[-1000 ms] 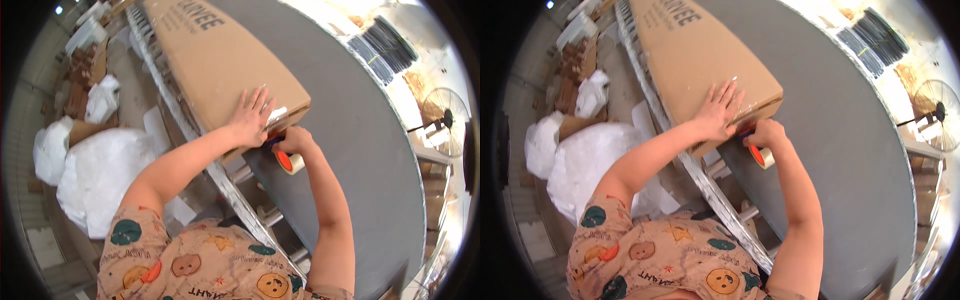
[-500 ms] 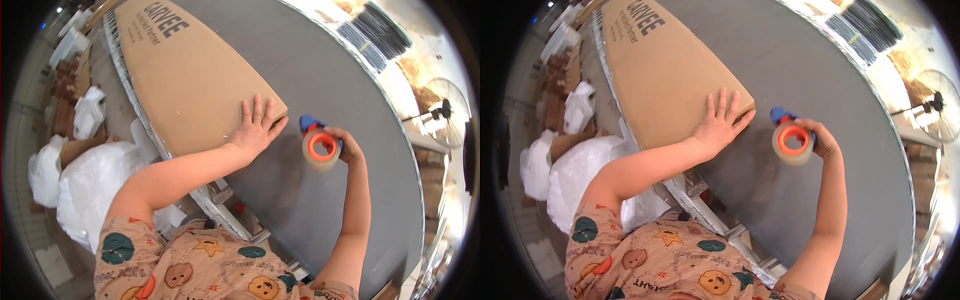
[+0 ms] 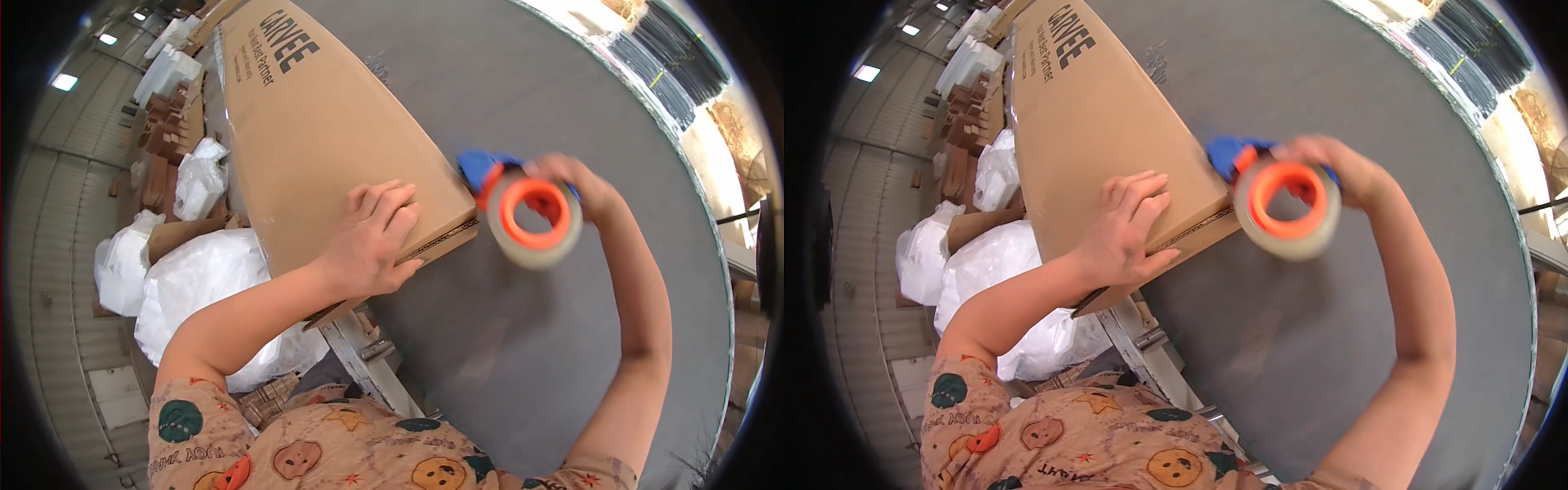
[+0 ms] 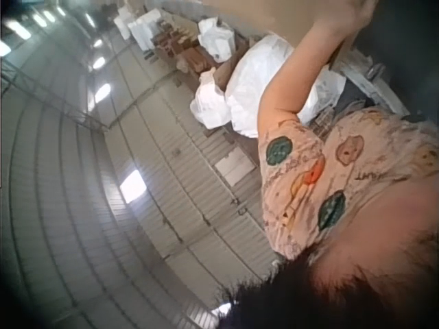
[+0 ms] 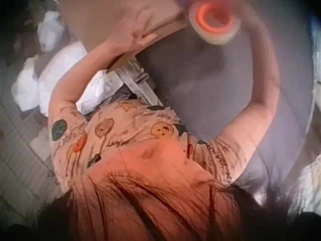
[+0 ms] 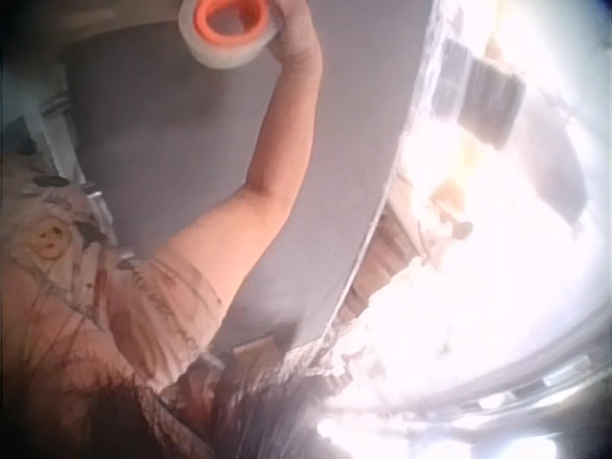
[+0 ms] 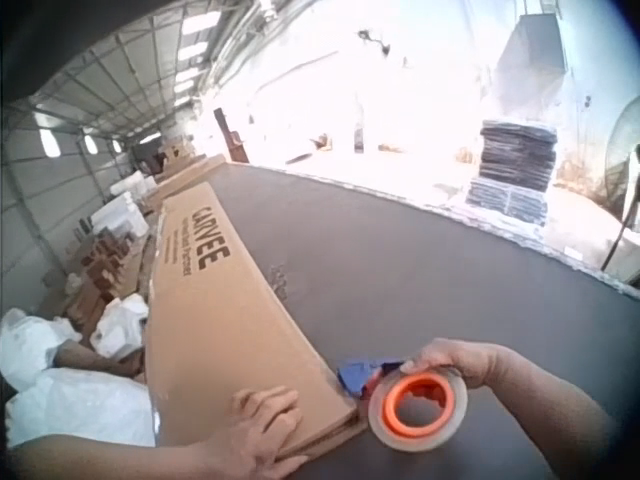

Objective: The person packages furniture components by placing white protective panels into a long cardboard box and securing the box with a tape dispenser. The person folds the cardboard flaps, applies tape across the seams and ends of the box, and handles protective foam and furniture parts on a conveyor belt.

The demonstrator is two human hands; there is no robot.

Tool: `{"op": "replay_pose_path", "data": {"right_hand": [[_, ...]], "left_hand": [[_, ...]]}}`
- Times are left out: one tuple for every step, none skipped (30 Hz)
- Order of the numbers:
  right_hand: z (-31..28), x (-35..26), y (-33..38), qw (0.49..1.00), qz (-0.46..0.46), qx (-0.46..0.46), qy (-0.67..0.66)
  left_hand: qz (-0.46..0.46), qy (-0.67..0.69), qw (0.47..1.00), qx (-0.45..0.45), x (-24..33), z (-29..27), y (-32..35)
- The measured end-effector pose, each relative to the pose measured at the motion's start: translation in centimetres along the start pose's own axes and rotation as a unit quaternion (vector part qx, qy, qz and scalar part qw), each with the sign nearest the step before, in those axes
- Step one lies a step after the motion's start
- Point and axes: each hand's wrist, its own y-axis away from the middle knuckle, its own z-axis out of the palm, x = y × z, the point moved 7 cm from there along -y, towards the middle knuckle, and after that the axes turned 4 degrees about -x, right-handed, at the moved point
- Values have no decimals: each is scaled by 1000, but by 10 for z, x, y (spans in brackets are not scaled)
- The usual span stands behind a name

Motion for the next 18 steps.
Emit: {"op": "replay_pose_path", "data": {"right_hand": [[-3, 9, 46, 991, 90, 96, 34], [20, 20, 44, 986, -48, 157, 19], [40, 38, 44, 989, 16, 142, -33], [57, 45, 49, 979, 0, 190, -75], [68, 51, 54, 963, -19, 246, -112], [77, 53, 58, 939, -29, 317, -129], [86, 50, 65, 916, -39, 375, -137], [91, 53, 65, 907, -51, 390, -150], [94, 58, 67, 897, -66, 404, -165], [100, 62, 74, 890, -77, 419, -165], [114, 63, 66, 881, -84, 433, -170], [131, 61, 60, 862, -109, 464, -172], [150, 59, 61, 837, -133, 503, -170], [173, 61, 53, 837, -148, 502, -158], [190, 80, 46, 848, -160, 484, -143], [218, 101, 33, 856, -194, 463, -126], [260, 106, 17, 850, -168, 493, -84], [300, 121, 4, 854, -145, 492, -87]], "left_hand": [[27, 28, 999, 14, 3, 6, -13], [13, 8, 1000, 12, -8, 0, -2], [4, -5, 1000, 14, -15, -4, 7], [4, 5, 1000, 14, -19, -4, 11], [15, 11, 1000, 21, -24, 0, 9], [26, 15, 999, 27, -28, 1, 6], [33, 27, 999, 26, -27, 4, 3], [37, 31, 999, 24, -27, 8, -2], [42, 33, 998, 20, -27, 10, -5], [64, 43, 997, 20, -20, 9, -9], [50, 42, 998, 6, -26, 9, -9], [39, 41, 998, -9, -33, 9, -9], [68, 50, 996, -10, -39, 14, -11], [41, 243, 969, 24, -60, 19, -16], [10, 430, 902, 41, -77, 30, -20], [32, 438, 898, 25, -79, 37, -25], [37, 393, 910, 126, -86, 30, -30], [39, 348, 909, 226, -87, 18, -22]]}}
